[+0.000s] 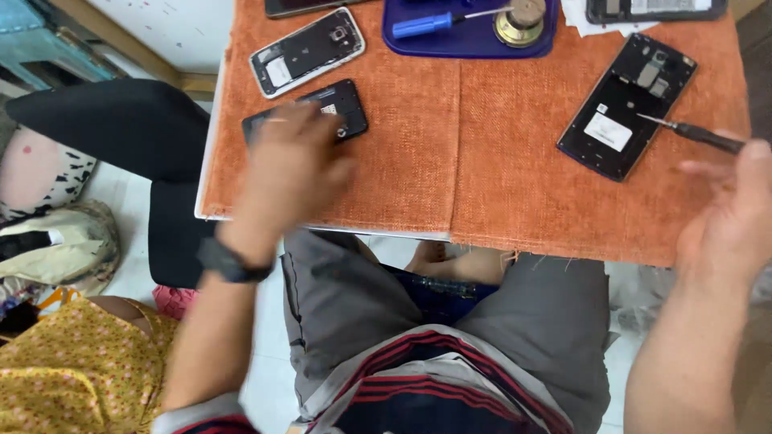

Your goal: Disassembling multiple mobile phones by removing screws and prying off internal modules and back covers on a repair bench.

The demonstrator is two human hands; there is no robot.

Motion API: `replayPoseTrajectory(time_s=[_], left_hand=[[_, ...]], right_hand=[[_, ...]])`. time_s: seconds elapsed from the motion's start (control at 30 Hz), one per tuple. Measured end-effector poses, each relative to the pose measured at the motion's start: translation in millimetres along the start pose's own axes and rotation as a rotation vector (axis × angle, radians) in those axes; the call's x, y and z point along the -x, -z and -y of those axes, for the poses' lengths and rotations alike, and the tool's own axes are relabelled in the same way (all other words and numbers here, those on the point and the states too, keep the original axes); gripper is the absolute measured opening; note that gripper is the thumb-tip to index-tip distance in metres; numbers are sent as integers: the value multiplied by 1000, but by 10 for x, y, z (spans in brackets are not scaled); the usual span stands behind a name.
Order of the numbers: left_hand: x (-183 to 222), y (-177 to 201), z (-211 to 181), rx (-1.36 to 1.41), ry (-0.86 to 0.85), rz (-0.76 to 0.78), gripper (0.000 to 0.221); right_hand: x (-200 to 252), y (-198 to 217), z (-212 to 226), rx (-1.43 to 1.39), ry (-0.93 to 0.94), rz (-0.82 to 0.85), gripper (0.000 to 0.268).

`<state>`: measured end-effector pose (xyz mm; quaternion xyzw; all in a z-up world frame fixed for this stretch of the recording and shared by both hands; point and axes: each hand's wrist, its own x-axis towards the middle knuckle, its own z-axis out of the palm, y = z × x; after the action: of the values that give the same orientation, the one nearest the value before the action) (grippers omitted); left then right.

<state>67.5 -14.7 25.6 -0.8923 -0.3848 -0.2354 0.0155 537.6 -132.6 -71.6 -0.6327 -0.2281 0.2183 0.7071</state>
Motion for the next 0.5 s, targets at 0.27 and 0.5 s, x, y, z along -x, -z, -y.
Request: replayPoseTrajectory(time_s=[0.27,0.5], left_hand=[[86,335,647,-10,15,213,59],[-33,574,600,-39,96,351,86]], right_hand=[[-11,76,-76,53,19,93,35],[-12,274,-220,266,339,472,58]])
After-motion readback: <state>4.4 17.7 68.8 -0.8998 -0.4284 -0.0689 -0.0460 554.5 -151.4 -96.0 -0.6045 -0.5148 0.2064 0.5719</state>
